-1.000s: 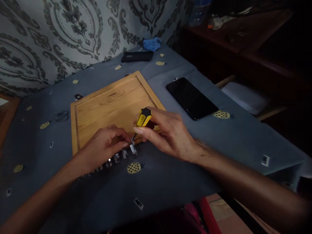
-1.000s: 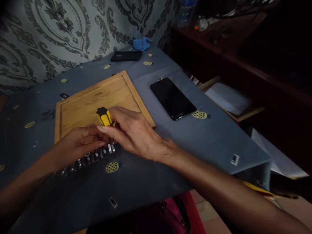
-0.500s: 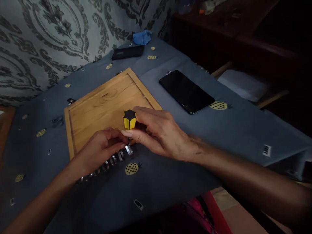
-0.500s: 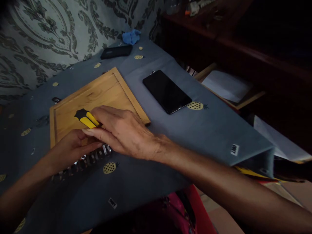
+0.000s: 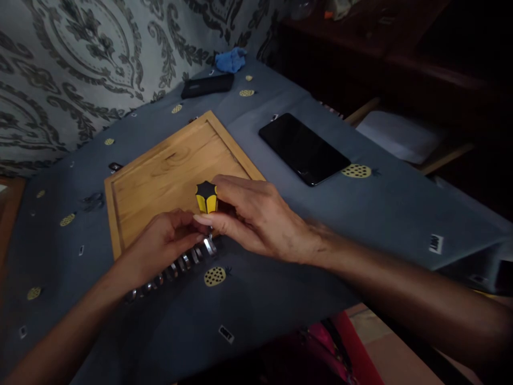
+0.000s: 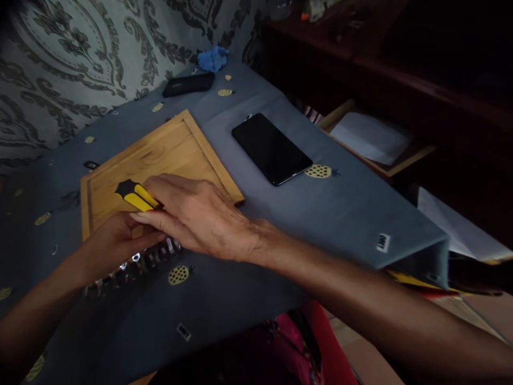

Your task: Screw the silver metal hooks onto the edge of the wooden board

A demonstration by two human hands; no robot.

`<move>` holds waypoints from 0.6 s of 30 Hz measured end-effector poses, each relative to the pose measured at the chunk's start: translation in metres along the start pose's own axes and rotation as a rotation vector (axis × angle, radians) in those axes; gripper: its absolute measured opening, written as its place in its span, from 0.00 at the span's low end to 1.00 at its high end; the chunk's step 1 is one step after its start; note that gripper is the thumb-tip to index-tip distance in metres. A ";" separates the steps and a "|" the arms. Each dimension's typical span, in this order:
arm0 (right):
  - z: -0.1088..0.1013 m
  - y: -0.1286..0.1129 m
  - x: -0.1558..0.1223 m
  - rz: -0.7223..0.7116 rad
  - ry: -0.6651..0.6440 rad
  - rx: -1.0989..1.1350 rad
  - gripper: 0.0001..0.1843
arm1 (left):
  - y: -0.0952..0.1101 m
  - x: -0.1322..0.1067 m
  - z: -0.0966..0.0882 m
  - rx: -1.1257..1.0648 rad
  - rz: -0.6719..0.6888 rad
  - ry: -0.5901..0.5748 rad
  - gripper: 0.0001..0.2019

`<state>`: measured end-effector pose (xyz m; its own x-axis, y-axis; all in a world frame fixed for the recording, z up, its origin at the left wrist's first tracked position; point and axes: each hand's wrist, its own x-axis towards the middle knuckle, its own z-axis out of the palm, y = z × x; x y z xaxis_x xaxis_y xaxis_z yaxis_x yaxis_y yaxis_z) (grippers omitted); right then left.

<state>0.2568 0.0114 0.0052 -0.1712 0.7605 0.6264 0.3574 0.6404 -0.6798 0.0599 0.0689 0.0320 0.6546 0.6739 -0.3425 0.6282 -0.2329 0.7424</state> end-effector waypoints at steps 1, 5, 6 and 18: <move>0.000 0.000 0.000 -0.005 0.000 0.000 0.16 | 0.000 0.000 0.000 -0.003 -0.001 -0.006 0.07; -0.001 -0.001 0.001 0.012 -0.012 0.008 0.17 | -0.001 0.001 0.002 0.002 0.009 -0.011 0.07; -0.001 -0.001 0.001 0.018 -0.014 0.004 0.17 | -0.001 0.001 0.002 -0.001 0.007 -0.008 0.07; -0.001 0.001 0.000 -0.017 -0.002 0.007 0.16 | 0.005 0.003 0.006 -0.071 -0.001 0.010 0.05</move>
<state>0.2577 0.0120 0.0050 -0.1792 0.7499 0.6368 0.3485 0.6537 -0.6717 0.0672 0.0656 0.0308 0.6496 0.6812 -0.3376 0.5970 -0.1820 0.7813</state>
